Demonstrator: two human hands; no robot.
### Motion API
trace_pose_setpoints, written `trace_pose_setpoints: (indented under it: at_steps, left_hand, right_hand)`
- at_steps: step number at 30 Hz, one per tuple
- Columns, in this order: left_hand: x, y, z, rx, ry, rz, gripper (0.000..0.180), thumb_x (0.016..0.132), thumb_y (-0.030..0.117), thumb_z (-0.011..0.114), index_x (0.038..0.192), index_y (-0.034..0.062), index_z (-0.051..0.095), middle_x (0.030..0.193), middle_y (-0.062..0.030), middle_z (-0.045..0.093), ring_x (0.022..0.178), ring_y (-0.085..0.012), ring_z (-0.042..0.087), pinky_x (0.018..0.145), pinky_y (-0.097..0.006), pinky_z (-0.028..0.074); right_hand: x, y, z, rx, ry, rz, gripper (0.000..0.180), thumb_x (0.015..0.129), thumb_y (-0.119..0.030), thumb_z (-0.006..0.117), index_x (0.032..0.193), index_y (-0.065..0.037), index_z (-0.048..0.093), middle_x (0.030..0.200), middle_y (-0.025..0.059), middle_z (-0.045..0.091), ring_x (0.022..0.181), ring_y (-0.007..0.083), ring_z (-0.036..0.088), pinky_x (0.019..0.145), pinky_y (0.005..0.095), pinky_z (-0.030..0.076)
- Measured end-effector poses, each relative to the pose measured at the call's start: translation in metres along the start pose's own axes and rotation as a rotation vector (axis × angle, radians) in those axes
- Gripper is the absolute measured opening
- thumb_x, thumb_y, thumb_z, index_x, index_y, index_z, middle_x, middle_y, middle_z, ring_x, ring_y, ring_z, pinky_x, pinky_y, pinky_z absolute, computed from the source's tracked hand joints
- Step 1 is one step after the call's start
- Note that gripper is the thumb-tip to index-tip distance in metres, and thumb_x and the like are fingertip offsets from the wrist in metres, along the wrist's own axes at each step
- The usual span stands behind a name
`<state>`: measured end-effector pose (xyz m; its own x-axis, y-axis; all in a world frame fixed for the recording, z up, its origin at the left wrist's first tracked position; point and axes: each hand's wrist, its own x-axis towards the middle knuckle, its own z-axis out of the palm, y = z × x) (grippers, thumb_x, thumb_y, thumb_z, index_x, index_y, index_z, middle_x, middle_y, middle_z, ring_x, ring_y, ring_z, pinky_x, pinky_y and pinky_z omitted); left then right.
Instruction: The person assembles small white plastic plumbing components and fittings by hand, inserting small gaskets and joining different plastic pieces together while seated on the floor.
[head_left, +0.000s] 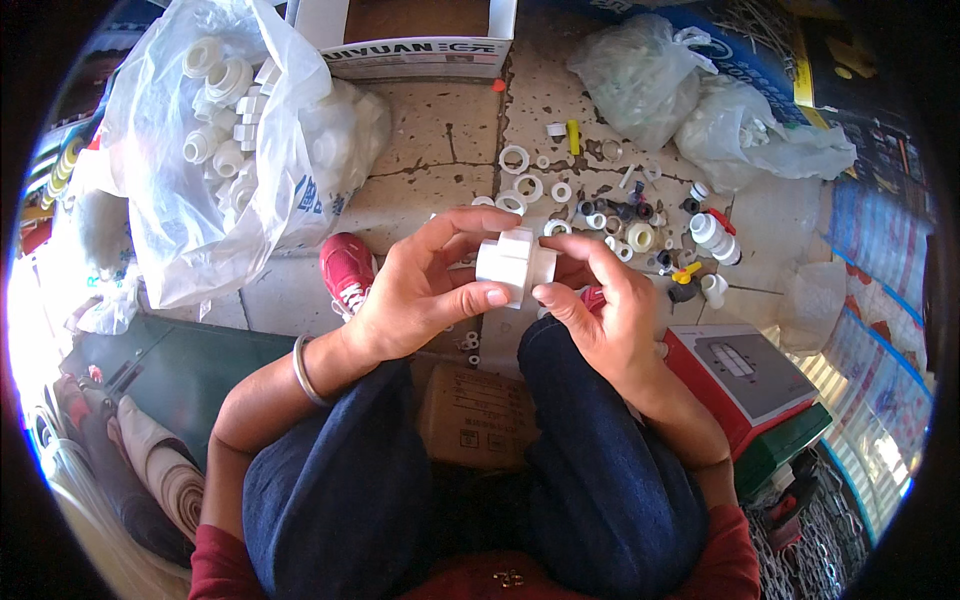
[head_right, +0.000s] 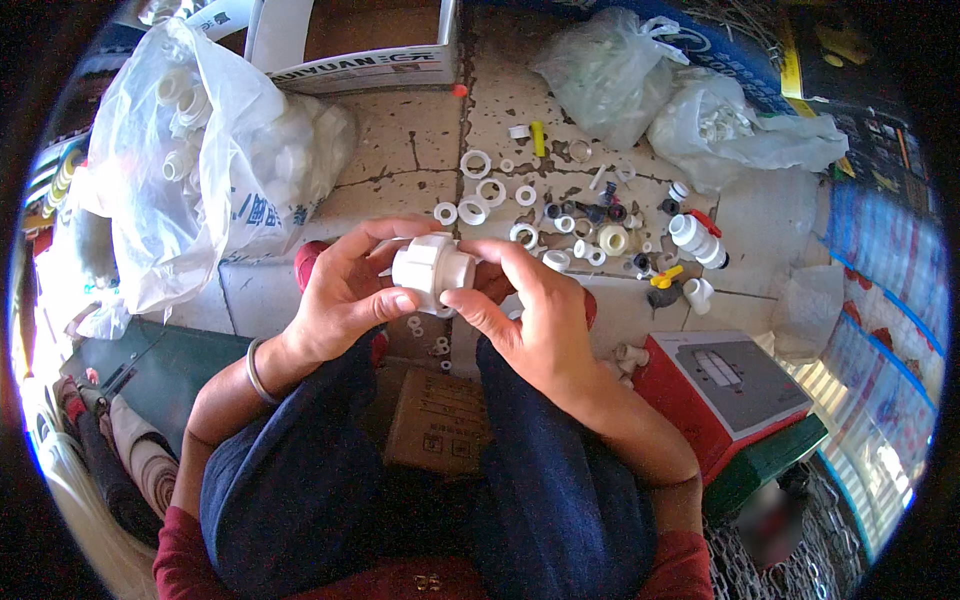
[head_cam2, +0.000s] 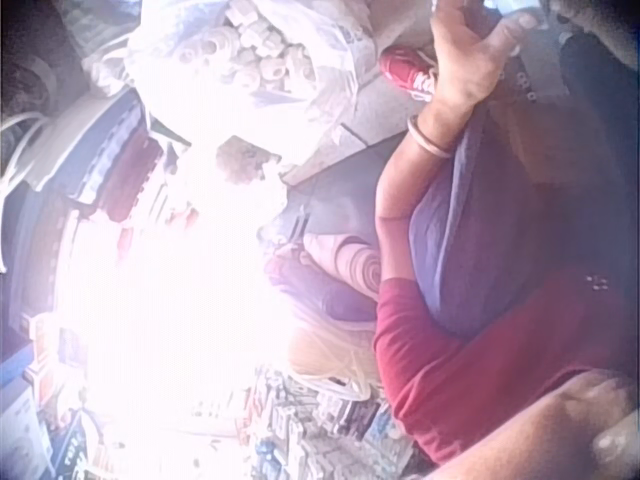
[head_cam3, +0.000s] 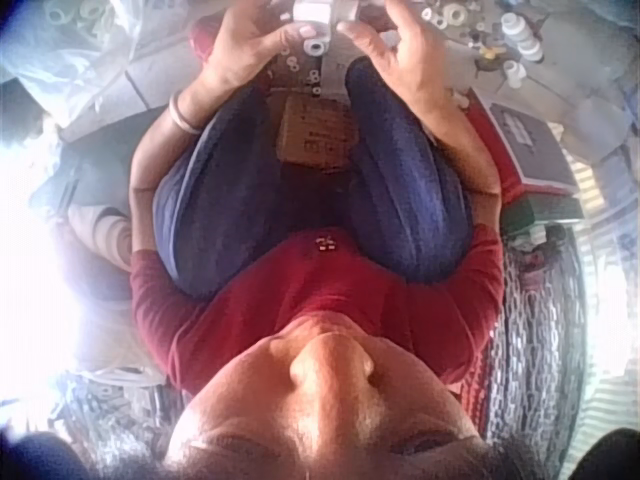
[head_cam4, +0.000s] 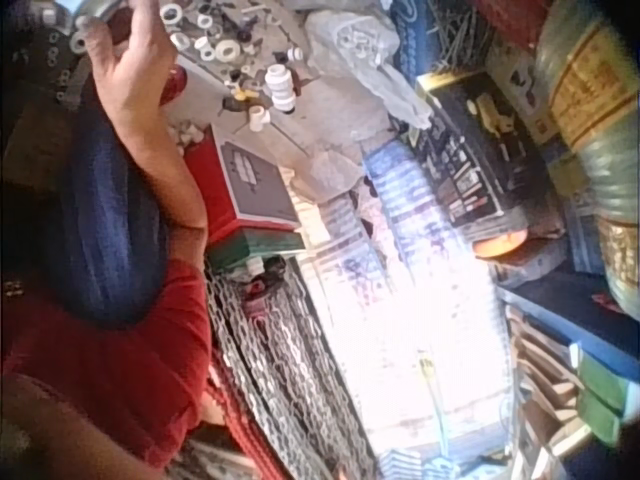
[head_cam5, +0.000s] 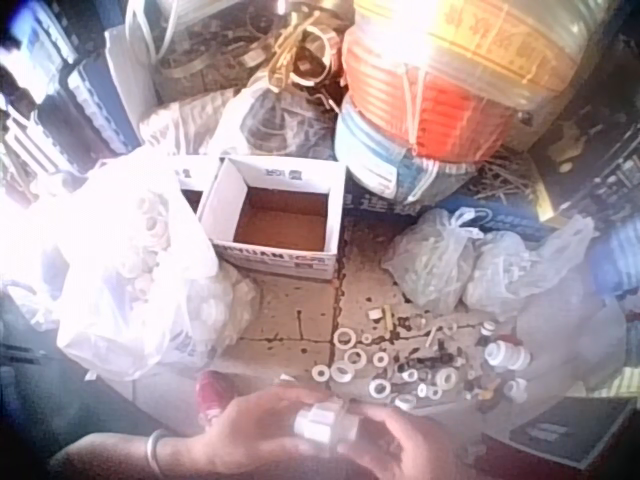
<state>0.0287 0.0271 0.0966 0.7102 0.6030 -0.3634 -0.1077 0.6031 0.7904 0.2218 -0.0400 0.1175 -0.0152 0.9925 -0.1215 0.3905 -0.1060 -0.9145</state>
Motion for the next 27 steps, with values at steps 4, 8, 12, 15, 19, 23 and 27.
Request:
trace_pose_setpoints:
  at_steps: [4, 8, 12, 15, 19, 23, 27]
  left_hand:
    - [0.002, 0.000, -0.003, 0.079, -0.041, 0.049, 0.055, 0.079, 0.014, 0.070, 0.125, 0.0023, 0.043, 0.125, -0.0089, 0.045, 0.113, -0.0193, 0.048, 0.093, -0.034, 0.044]
    - [0.001, -0.003, -0.004, 0.166, -0.043, 0.071, 0.053, 0.078, 0.010, 0.070, 0.123, 0.0008, 0.045, 0.126, -0.0089, 0.042, 0.116, -0.0205, 0.047, 0.096, -0.034, 0.043]
    - [0.000, -0.002, -0.005, 0.180, -0.032, 0.077, 0.052, 0.077, 0.010, 0.071, 0.122, 0.0020, 0.046, 0.126, -0.0093, 0.042, 0.116, -0.0210, 0.047, 0.095, -0.034, 0.044]
    - [-0.001, -0.001, -0.007, 0.350, -0.051, 0.093, 0.051, 0.077, 0.010, 0.071, 0.121, 0.0028, 0.046, 0.125, -0.0098, 0.043, 0.115, -0.0215, 0.047, 0.094, -0.034, 0.045]
    - [-0.001, 0.004, -0.007, 0.451, -0.067, 0.094, 0.049, 0.074, 0.007, 0.072, 0.118, 0.0028, 0.050, 0.122, -0.0110, 0.046, 0.112, -0.0236, 0.050, 0.091, -0.034, 0.047]
    - [-0.002, 0.001, -0.013, 0.720, -0.147, 0.219, 0.047, 0.071, 0.005, 0.072, 0.114, 0.0031, 0.053, 0.117, -0.0121, 0.051, 0.109, -0.0266, 0.052, 0.089, -0.034, 0.046]
    - [0.004, -0.002, -0.018, 0.738, -0.176, 0.242, 0.047, 0.071, 0.005, 0.072, 0.114, 0.0035, 0.054, 0.118, -0.0120, 0.051, 0.109, -0.0264, 0.052, 0.086, -0.034, 0.047]
  right_hand:
    - [-0.001, 0.008, 0.002, 0.066, -0.107, 0.026, 0.048, 0.081, -0.025, 0.068, 0.115, 0.000, 0.044, 0.083, 0.0144, 0.064, 0.078, 0.0228, 0.066, 0.066, 0.0312, 0.051]
    - [-0.001, 0.007, 0.002, 0.136, -0.162, 0.131, 0.037, 0.088, -0.029, 0.058, 0.107, 0.000, 0.046, 0.081, 0.0149, 0.062, 0.071, 0.0251, 0.065, 0.064, 0.0325, 0.051]
    - [-0.001, 0.015, 0.001, 0.091, -0.270, 0.198, 0.040, 0.091, -0.036, 0.051, 0.108, -0.001, 0.046, 0.078, 0.0137, 0.060, 0.066, 0.0253, 0.063, 0.062, 0.0325, 0.051]
    - [-0.008, 0.027, 0.004, 0.456, -0.363, 0.406, 0.039, 0.093, -0.036, 0.045, 0.108, -0.001, 0.044, 0.079, 0.0121, 0.059, 0.066, 0.0209, 0.060, 0.061, 0.0300, 0.048]
    - [-0.013, 0.029, 0.019, 0.156, -0.236, 0.097, 0.037, 0.096, -0.035, 0.040, 0.106, 0.000, 0.046, 0.075, 0.0075, 0.056, 0.061, 0.0144, 0.056, 0.057, 0.0262, 0.044]
    - [-0.021, 0.034, 0.020, 0.791, -0.500, 0.534, 0.038, 0.096, -0.040, 0.039, 0.100, -0.003, 0.049, 0.074, 0.0053, 0.056, 0.059, 0.0133, 0.057, 0.051, 0.0245, 0.043]
    - [-0.028, 0.041, 0.033, 0.813, -0.417, 0.576, 0.039, 0.095, -0.041, 0.040, 0.105, -0.003, 0.046, 0.076, 0.0062, 0.057, 0.063, 0.0154, 0.058, 0.056, 0.0260, 0.045]
